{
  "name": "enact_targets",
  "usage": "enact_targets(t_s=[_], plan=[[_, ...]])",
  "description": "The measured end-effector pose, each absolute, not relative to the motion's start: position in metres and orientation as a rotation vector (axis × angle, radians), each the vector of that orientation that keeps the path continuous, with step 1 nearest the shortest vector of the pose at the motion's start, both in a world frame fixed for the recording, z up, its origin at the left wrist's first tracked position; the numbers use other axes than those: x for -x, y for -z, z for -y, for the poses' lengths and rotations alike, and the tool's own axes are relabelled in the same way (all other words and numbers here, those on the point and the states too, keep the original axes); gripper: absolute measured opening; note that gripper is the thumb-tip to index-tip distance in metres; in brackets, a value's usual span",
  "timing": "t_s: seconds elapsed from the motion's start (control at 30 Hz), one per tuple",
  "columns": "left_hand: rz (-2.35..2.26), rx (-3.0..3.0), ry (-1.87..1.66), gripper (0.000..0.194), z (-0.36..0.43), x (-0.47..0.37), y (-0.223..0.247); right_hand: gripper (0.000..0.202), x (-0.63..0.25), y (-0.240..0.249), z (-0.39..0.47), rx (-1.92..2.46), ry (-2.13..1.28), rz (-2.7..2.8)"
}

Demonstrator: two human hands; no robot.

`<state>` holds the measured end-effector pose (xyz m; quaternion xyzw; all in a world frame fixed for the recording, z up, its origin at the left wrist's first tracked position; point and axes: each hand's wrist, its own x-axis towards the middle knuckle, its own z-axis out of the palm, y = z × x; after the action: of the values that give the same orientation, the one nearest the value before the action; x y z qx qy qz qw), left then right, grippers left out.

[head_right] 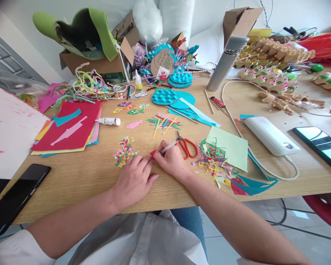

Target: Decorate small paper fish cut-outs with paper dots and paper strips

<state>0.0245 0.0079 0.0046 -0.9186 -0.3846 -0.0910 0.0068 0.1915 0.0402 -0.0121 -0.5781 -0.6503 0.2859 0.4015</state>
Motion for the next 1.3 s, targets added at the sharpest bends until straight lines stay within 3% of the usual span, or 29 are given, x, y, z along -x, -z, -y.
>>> enact_targets(t_s=[1.3], plan=[[1.223, 2.873, 0.261, 0.040, -0.0085, -0.0248, -0.0043, 0.016, -0.1916, 0.0115, -0.0409, 1.483, -0.739, 1.652]])
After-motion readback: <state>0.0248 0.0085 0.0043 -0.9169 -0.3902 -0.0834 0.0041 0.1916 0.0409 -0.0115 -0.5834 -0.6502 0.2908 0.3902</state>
